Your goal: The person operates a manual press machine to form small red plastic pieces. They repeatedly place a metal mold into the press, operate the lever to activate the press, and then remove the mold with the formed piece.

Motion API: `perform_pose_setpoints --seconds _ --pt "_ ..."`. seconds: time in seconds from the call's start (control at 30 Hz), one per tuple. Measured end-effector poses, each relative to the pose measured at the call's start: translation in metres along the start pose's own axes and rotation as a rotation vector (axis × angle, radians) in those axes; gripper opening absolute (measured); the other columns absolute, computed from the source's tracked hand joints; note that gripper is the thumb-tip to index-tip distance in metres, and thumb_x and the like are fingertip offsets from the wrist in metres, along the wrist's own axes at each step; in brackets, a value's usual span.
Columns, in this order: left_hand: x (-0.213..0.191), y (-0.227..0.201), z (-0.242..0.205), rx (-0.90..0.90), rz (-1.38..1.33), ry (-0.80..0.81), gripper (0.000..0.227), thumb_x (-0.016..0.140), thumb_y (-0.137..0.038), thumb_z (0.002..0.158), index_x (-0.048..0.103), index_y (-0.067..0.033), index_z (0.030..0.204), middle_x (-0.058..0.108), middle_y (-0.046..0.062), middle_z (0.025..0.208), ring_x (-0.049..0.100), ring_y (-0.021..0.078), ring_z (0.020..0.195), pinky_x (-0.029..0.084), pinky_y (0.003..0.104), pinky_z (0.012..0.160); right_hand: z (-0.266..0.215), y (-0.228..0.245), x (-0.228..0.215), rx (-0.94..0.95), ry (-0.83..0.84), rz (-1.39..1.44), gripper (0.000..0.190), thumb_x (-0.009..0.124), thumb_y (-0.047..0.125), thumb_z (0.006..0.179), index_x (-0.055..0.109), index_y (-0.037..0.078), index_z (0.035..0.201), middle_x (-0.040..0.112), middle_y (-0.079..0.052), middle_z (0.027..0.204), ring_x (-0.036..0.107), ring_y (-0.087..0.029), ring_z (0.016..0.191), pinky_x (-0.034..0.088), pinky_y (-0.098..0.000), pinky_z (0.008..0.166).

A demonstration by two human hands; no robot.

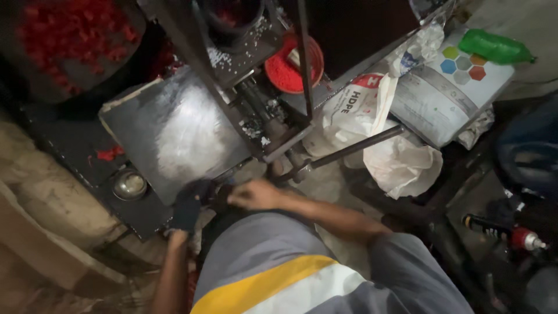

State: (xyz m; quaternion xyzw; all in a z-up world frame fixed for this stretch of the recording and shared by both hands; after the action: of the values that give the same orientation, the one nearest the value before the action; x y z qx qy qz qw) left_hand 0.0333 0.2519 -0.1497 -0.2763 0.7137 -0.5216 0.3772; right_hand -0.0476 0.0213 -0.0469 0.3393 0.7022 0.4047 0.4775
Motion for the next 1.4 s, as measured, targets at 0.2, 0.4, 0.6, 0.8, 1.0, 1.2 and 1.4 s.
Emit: perform_pose_setpoints --seconds 0.2,0.4,0.6,0.8,1.0,1.2,1.4 --pt "0.022 -0.054 0.079 0.062 0.830 0.026 0.021 0.065 -0.026 0.088 0.076 -0.0151 0.102 0.076 0.013 0.098 0.072 0.0327 0.093 0.056 0.044 0.083 0.058 -0.048 -0.199 0.039 -1.117 0.245 0.024 0.066 0.018 0.103 0.070 -0.003 0.093 0.063 -0.011 0.072 0.055 -0.014 0.068 0.047 -0.0310 0.061" --pt "0.018 -0.067 0.077 0.136 0.754 -0.053 0.017 0.062 -0.019 0.089 0.076 -0.0174 0.099 0.075 0.011 0.093 0.072 0.0328 0.087 0.056 0.043 0.078 0.194 -0.164 -0.244 0.401 -0.898 0.036 0.023 0.076 0.019 0.088 0.074 0.000 0.100 0.077 -0.021 0.096 0.078 -0.032 0.091 0.058 -0.0424 0.082" --pt "0.017 -0.039 0.069 -0.080 0.252 -0.169 0.030 0.050 -0.021 0.098 0.077 -0.0113 0.102 0.076 0.013 0.090 0.072 0.0290 0.078 0.056 0.039 0.070 0.191 -0.128 -0.245 -0.018 -0.966 -0.072 0.041 0.069 0.002 0.071 0.069 -0.001 0.112 0.074 -0.023 0.103 0.071 -0.042 0.097 0.056 -0.0478 0.083" --pt "0.016 -0.030 0.067 -0.099 0.089 -0.150 0.034 0.045 -0.021 0.102 0.077 -0.0074 0.104 0.078 0.011 0.092 0.076 0.0228 0.082 0.059 0.036 0.076 0.144 -0.057 -0.241 0.115 -0.821 -0.319 0.016 0.074 0.009 0.091 0.071 0.002 0.106 0.071 -0.025 0.104 0.068 -0.044 0.097 0.053 -0.0493 0.084" --pt "0.020 -0.063 0.066 0.240 0.585 -0.119 0.027 0.051 -0.016 0.097 0.076 -0.0113 0.105 0.074 0.013 0.097 0.071 0.0317 0.088 0.056 0.041 0.080 0.073 -0.047 -0.182 0.111 -0.196 0.469 0.021 0.071 0.019 0.099 0.072 0.002 0.112 0.075 -0.011 0.097 0.070 -0.022 0.088 0.056 -0.0379 0.089" --pt "0.018 -0.060 0.076 0.207 0.684 -0.008 0.022 0.063 -0.023 0.084 0.077 -0.0106 0.096 0.075 0.013 0.092 0.072 0.0317 0.084 0.056 0.041 0.075 0.128 -0.147 -0.226 0.236 -0.899 0.808 0.021 0.066 0.014 0.098 0.071 0.001 0.113 0.073 -0.011 0.096 0.068 -0.023 0.086 0.054 -0.0375 0.082" --pt "0.029 -0.036 0.110 -0.177 -0.209 -0.102 0.025 0.057 -0.018 0.100 0.071 -0.0054 0.116 0.072 0.014 0.101 0.069 0.0279 0.091 0.055 0.038 0.080 0.127 -0.161 -0.194 0.236 -0.729 0.331 0.023 0.064 0.012 0.095 0.070 0.000 0.113 0.074 -0.012 0.097 0.069 -0.024 0.085 0.054 -0.0381 0.077"
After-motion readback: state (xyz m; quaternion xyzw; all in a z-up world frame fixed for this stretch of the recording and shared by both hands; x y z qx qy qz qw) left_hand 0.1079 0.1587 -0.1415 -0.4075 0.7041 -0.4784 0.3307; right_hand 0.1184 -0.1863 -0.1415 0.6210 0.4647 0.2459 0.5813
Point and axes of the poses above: each hand's wrist, its own z-axis towards the middle knuckle, its own x-axis out of the palm, y = z × x, the point moved 6 cm from there along z, towards the middle knuckle
